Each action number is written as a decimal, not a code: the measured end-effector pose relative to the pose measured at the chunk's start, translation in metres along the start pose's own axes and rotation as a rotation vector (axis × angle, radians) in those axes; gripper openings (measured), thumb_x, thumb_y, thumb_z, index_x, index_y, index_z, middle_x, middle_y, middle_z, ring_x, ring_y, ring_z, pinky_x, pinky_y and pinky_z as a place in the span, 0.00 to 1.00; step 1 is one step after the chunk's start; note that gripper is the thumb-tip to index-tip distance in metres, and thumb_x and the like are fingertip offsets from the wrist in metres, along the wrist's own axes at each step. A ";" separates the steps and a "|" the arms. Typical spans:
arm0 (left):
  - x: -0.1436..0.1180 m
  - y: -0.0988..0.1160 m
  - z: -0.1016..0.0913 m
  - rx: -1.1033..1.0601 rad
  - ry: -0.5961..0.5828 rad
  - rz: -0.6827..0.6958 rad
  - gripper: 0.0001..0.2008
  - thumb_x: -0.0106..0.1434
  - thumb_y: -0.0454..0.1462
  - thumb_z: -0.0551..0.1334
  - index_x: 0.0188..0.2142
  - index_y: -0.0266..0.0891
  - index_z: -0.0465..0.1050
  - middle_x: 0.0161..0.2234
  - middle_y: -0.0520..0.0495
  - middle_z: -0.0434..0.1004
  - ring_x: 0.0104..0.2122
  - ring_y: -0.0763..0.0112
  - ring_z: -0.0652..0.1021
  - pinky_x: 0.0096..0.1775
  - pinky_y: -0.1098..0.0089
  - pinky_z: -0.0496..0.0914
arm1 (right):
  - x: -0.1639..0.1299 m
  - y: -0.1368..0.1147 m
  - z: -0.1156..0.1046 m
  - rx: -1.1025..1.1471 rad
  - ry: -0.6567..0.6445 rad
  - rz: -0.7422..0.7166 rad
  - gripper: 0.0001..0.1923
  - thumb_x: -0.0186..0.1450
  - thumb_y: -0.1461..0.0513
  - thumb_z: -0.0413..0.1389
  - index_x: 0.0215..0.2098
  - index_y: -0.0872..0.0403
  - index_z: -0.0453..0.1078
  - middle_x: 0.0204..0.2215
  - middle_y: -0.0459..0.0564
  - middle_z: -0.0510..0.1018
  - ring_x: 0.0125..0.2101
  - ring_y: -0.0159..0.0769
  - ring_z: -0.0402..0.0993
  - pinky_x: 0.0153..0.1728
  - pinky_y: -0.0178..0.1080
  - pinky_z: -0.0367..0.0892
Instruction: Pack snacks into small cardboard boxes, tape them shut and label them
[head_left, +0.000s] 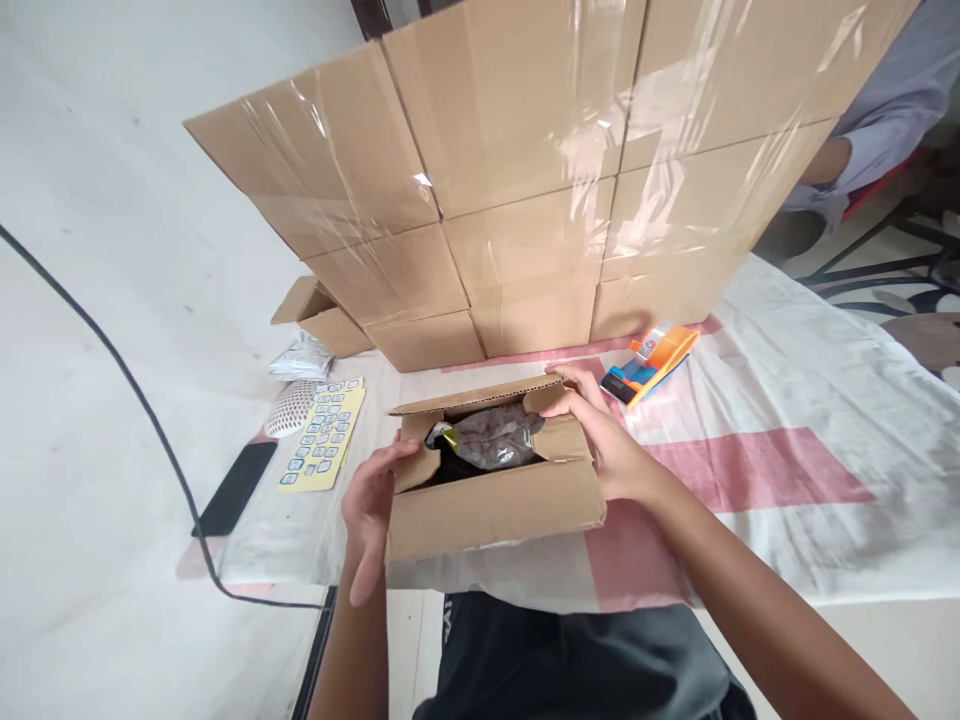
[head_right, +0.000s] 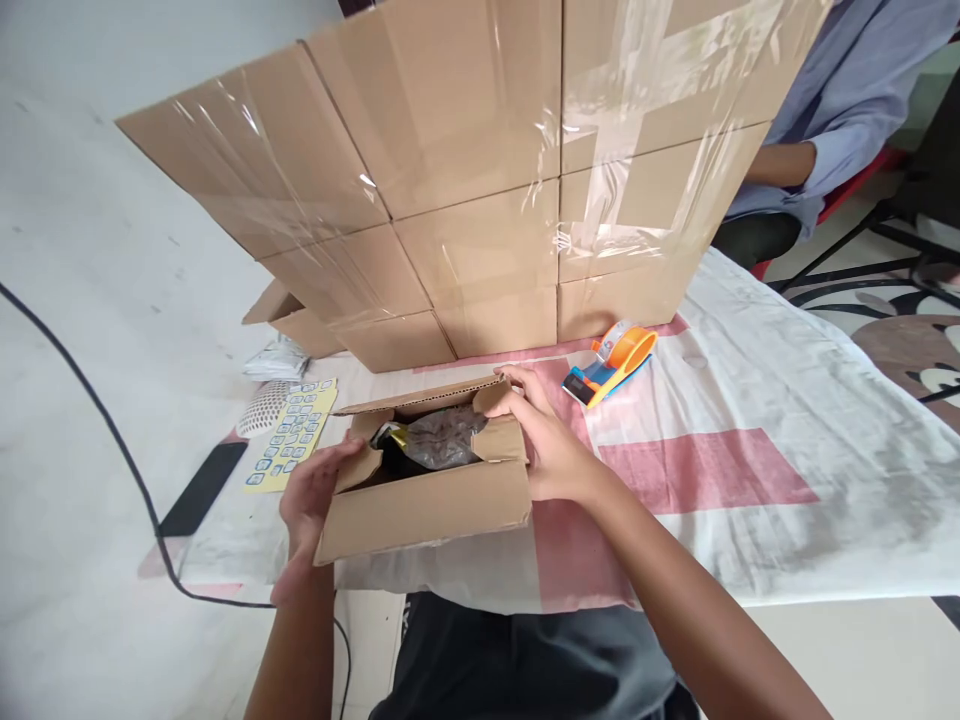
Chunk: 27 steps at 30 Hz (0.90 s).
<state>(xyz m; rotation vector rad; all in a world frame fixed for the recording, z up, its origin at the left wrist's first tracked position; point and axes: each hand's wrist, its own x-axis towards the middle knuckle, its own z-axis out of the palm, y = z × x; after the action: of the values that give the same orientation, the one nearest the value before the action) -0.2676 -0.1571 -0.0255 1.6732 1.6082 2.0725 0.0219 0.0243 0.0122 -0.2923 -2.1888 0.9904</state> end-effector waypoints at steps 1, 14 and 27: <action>0.000 0.001 0.000 0.004 0.006 -0.012 0.45 0.44 0.75 0.61 0.45 0.42 0.77 0.37 0.41 0.81 0.39 0.52 0.84 0.56 0.44 0.73 | 0.000 0.000 0.001 -0.005 0.004 0.001 0.32 0.53 0.57 0.71 0.52 0.46 0.63 0.66 0.58 0.54 0.71 0.60 0.48 0.65 0.55 0.59; 0.018 0.029 0.016 0.224 0.118 -0.205 0.29 0.61 0.44 0.71 0.60 0.47 0.69 0.51 0.43 0.75 0.52 0.61 0.79 0.51 0.61 0.76 | -0.009 0.015 0.009 0.028 0.053 -0.054 0.62 0.56 0.56 0.67 0.74 0.44 0.30 0.72 0.59 0.45 0.73 0.58 0.44 0.70 0.61 0.50; 0.014 0.084 0.045 0.991 -0.484 0.265 0.33 0.66 0.51 0.65 0.67 0.47 0.64 0.63 0.41 0.74 0.62 0.47 0.72 0.69 0.48 0.48 | -0.006 0.006 -0.007 -0.039 -0.040 -0.093 0.43 0.60 0.51 0.67 0.69 0.45 0.54 0.72 0.60 0.49 0.72 0.57 0.50 0.68 0.59 0.56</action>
<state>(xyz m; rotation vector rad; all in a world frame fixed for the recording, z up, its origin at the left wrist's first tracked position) -0.1952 -0.1578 0.0385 2.4619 2.4602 0.7190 0.0306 0.0290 0.0081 -0.1886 -2.2388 0.9108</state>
